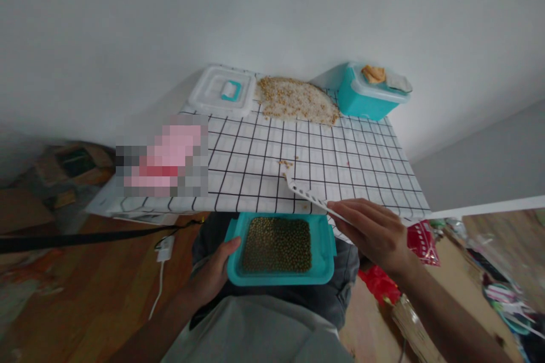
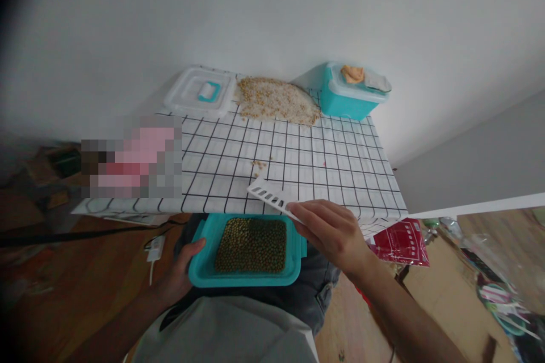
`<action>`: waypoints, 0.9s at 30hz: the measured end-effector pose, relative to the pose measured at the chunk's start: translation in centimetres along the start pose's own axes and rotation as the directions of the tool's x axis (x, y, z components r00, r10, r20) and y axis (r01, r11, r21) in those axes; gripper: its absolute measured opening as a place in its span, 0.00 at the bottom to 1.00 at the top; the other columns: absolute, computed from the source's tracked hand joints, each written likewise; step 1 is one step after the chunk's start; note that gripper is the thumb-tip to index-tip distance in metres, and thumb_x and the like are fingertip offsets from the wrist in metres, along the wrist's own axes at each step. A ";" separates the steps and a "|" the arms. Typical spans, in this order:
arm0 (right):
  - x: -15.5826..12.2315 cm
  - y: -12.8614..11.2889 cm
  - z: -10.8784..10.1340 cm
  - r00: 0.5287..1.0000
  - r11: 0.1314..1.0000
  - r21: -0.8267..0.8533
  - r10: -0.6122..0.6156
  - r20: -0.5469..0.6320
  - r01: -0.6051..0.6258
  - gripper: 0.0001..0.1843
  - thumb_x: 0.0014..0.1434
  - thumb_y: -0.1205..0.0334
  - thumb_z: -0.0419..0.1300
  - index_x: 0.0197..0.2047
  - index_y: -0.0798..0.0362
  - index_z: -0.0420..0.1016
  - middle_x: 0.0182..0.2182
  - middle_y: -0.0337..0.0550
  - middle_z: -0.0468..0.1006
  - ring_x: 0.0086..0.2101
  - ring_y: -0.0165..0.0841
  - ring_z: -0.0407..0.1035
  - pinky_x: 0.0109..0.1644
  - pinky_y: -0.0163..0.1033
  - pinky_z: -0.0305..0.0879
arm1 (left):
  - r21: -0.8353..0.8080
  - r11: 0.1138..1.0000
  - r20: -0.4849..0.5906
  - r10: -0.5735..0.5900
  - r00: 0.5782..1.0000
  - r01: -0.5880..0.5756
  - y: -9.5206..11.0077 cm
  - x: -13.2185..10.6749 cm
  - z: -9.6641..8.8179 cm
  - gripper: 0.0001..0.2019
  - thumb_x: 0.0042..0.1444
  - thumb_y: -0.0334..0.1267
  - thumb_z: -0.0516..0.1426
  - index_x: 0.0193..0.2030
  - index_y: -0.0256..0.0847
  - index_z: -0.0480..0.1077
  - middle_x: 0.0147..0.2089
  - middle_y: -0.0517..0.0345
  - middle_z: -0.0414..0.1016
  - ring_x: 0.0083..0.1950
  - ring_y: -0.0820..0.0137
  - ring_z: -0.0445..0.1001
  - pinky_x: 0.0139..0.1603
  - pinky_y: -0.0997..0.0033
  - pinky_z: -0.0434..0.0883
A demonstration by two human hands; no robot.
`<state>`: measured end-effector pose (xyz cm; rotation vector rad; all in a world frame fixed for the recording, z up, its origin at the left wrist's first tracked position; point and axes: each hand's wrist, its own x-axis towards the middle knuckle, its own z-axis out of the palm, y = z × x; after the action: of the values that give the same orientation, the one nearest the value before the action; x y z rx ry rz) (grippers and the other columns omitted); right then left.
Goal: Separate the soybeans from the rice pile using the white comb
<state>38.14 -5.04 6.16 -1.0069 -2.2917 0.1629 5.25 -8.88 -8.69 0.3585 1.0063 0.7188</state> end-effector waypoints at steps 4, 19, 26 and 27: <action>-1.1 -1.7 -0.3 0.997 0.997 0.034 -0.067 0.044 0.066 0.33 0.58 0.73 0.65 0.66 0.51 0.66 0.48 0.45 0.81 0.48 0.36 0.75 0.49 0.43 0.78 | 0.012 1.000 -0.038 -0.017 0.999 0.017 0.1 0.0 0.2 0.23 0.52 0.52 0.63 0.52 0.43 0.77 0.48 0.56 0.83 0.63 0.49 0.71 0.65 0.51 0.68; -0.4 -0.5 -1.7 0.999 0.999 -0.044 -0.014 -0.044 0.012 0.28 0.61 0.70 0.64 0.62 0.45 0.71 0.46 0.41 0.82 0.45 0.35 0.77 0.46 0.41 0.78 | -0.012 1.000 -0.043 -0.025 0.999 0.024 0.6 -0.3 0.7 0.29 0.53 0.56 0.62 0.55 0.40 0.75 0.51 0.53 0.82 0.63 0.50 0.71 0.68 0.49 0.65; 5.2 7.4 0.8 0.968 0.986 -0.132 0.066 -0.243 -0.100 0.12 0.64 0.65 0.62 0.51 0.48 0.79 0.40 0.41 0.83 0.38 0.32 0.78 0.40 0.38 0.75 | -0.032 0.999 -0.055 -0.041 0.998 0.039 0.7 -0.6 0.9 0.25 0.53 0.54 0.63 0.53 0.41 0.77 0.47 0.54 0.83 0.60 0.51 0.75 0.67 0.50 0.67; 5.6 7.7 1.3 0.975 0.990 -0.113 0.063 -0.212 -0.089 0.12 0.65 0.65 0.61 0.52 0.48 0.78 0.40 0.41 0.83 0.38 0.32 0.78 0.41 0.38 0.75 | -0.047 0.998 -0.040 -0.044 0.998 0.042 0.7 -0.6 1.0 0.26 0.54 0.54 0.62 0.54 0.40 0.76 0.47 0.53 0.83 0.60 0.51 0.75 0.67 0.50 0.67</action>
<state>39.36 4.47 5.24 -1.1195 -2.0945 -0.0509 5.66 -8.75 -7.35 0.2826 1.0313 0.7112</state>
